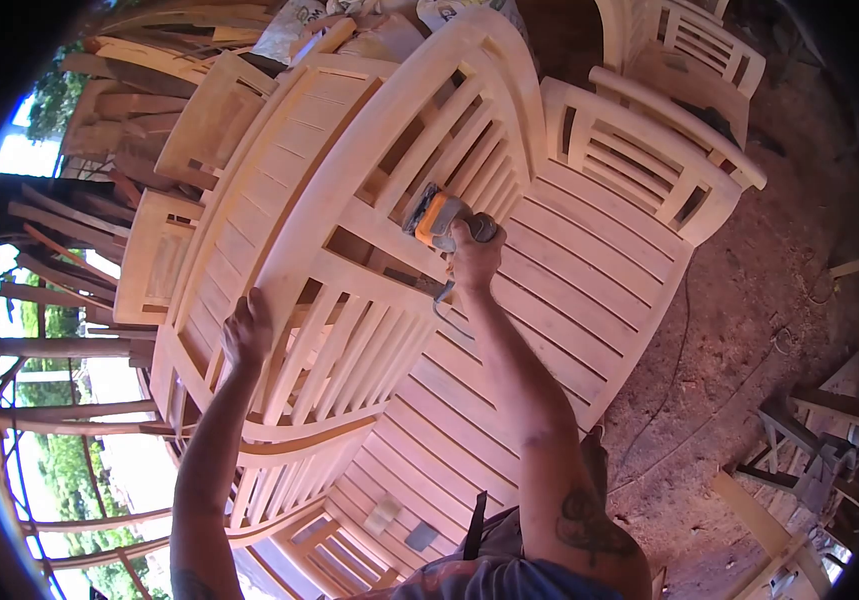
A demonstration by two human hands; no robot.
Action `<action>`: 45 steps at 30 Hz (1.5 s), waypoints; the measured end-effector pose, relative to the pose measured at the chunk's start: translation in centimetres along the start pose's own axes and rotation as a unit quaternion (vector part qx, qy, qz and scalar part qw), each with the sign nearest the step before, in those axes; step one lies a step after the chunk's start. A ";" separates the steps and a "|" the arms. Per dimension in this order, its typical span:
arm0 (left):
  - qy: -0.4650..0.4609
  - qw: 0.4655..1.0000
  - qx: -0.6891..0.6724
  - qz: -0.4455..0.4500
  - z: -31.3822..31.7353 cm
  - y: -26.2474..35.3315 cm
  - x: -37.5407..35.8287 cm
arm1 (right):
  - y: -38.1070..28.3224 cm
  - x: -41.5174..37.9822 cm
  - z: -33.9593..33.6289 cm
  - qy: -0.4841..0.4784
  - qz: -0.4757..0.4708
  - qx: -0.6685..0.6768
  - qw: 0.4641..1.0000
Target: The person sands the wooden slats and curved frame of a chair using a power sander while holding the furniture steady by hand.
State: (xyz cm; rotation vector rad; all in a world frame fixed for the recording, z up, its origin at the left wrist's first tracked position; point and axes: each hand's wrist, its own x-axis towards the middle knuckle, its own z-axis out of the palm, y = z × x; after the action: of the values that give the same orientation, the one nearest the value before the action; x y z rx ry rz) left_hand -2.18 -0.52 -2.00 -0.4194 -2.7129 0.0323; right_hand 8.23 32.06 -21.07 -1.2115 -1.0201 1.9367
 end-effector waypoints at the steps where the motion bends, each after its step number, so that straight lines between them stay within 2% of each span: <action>1: 0.003 1.000 0.003 0.004 0.0 0.0 0.1 | 1.9 0.7 -0.1 -0.007 0.011 0.024 1.000; 2: 0.006 1.000 0.006 0.008 -0.1 0.1 0.1 | 1.5 -0.9 -0.4 -0.032 0.048 0.024 0.998; 5: 0.004 1.000 0.010 -0.010 -0.2 0.5 0.1 | 3.4 -4.1 0.8 0.014 -0.093 -0.006 0.996; 9: -0.023 1.000 0.010 -0.004 0.4 -0.4 0.2 | -3.0 -4.7 2.3 -0.022 -0.127 -0.040 0.991; 13: -0.050 0.999 0.021 -0.001 -1.1 0.6 0.1 | -7.8 -2.4 1.5 0.006 -0.014 -0.051 0.999; 16: -0.062 0.998 0.030 -0.008 -1.0 0.6 0.1 | 0.0 0.9 0.2 -0.016 0.029 0.032 0.999; 19: -0.060 0.998 0.027 -0.013 -1.1 0.7 0.2 | 2.8 -2.5 -0.3 -0.014 0.030 0.006 0.999; 23: -0.089 0.995 0.012 -0.049 -1.2 0.8 0.4 | 0.9 -5.5 0.7 -0.017 -0.055 -0.037 0.998; 25: -0.053 0.998 0.005 -0.035 -0.8 0.7 0.3 | -1.7 -4.4 1.8 -0.018 -0.127 -0.071 0.989; 27: -0.038 0.999 0.003 -0.030 -0.5 0.3 0.0 | -5.1 -3.3 2.3 -0.002 -0.135 -0.082 0.987; 29: -0.041 0.999 0.000 -0.029 -0.4 0.2 0.3 | -5.4 -1.3 2.0 0.031 -0.137 -0.109 0.984; 31: -0.013 0.999 0.010 0.044 0.0 -0.4 0.1 | -3.9 -0.5 1.1 0.016 -0.043 -0.053 0.998; 33: -0.021 0.999 0.016 0.037 0.1 -0.6 0.0 | -2.8 -1.4 0.6 -0.006 0.023 -0.019 1.000; 35: -0.066 0.997 0.017 -0.046 -1.2 0.9 0.2 | -1.7 -4.9 0.3 -0.031 0.062 -0.006 0.998; 38: -0.078 0.996 0.018 -0.042 -2.0 1.4 0.2 | -1.2 -7.7 1.8 -0.031 -0.139 -0.070 0.987; 41: -0.059 0.997 0.015 -0.042 -1.4 1.0 0.1 | -5.7 -7.5 3.6 -0.041 -0.291 -0.158 0.943; 42: -0.033 0.999 0.023 0.006 -0.6 0.2 0.2 | -7.8 -7.2 4.3 -0.035 -0.300 -0.163 0.939; 43: -0.009 0.998 0.030 0.054 0.7 -1.1 0.0 | -9.2 -6.1 4.8 -0.031 -0.268 -0.161 0.949; 45: 0.005 0.998 0.024 0.062 0.9 -1.3 -0.2 | -11.2 -3.6 4.9 -0.022 -0.203 -0.155 0.967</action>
State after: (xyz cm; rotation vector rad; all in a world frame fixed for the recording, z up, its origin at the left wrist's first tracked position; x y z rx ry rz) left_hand -2.75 -1.80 -2.82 -0.5716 -2.6663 0.1295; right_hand 6.28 33.32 -8.55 -1.0194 -1.5065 1.5281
